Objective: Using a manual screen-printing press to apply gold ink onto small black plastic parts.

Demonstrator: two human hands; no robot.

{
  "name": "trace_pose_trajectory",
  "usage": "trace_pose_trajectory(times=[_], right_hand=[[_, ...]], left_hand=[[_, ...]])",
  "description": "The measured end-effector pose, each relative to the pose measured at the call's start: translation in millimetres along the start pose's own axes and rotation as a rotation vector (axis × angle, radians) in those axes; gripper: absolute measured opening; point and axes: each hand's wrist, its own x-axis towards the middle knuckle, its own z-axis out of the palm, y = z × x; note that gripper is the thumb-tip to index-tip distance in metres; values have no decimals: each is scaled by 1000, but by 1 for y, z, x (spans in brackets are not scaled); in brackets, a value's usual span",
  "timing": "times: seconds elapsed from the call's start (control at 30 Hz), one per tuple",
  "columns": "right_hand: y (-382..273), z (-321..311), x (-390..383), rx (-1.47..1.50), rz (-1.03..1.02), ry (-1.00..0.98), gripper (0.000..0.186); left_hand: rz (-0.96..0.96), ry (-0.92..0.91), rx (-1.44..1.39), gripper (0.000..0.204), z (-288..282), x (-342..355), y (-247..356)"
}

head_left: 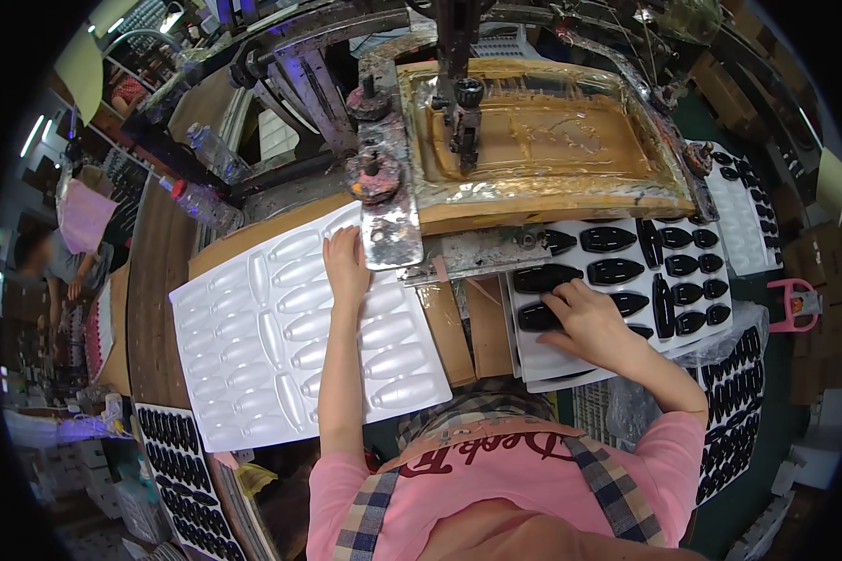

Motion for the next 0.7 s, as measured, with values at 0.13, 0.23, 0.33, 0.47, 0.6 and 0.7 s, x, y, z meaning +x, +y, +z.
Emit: trace_pose_trajectory(times=[0.13,0.23,0.33,0.47,0.6,0.7], right_hand=[[0,-8,4,78,27,-11,42],[-3,-27,6,246,194,64,44],[10,-33,1,320,372,283,49],[30,-47,-8,542,408,448,56],[42,-48,-1,557,229,437,53],[43,-46,17,601,187,418,51]], left_hand=[[-88,-96,48,27,-9,4,9],[-73,-25,-42,24,-14,7,7],[-143,61,-253,22,-23,17,10],[33,105,-236,21,-87,46,52],[318,211,-318,20,-67,80,61],[414,144,-268,20,-60,102,85]])
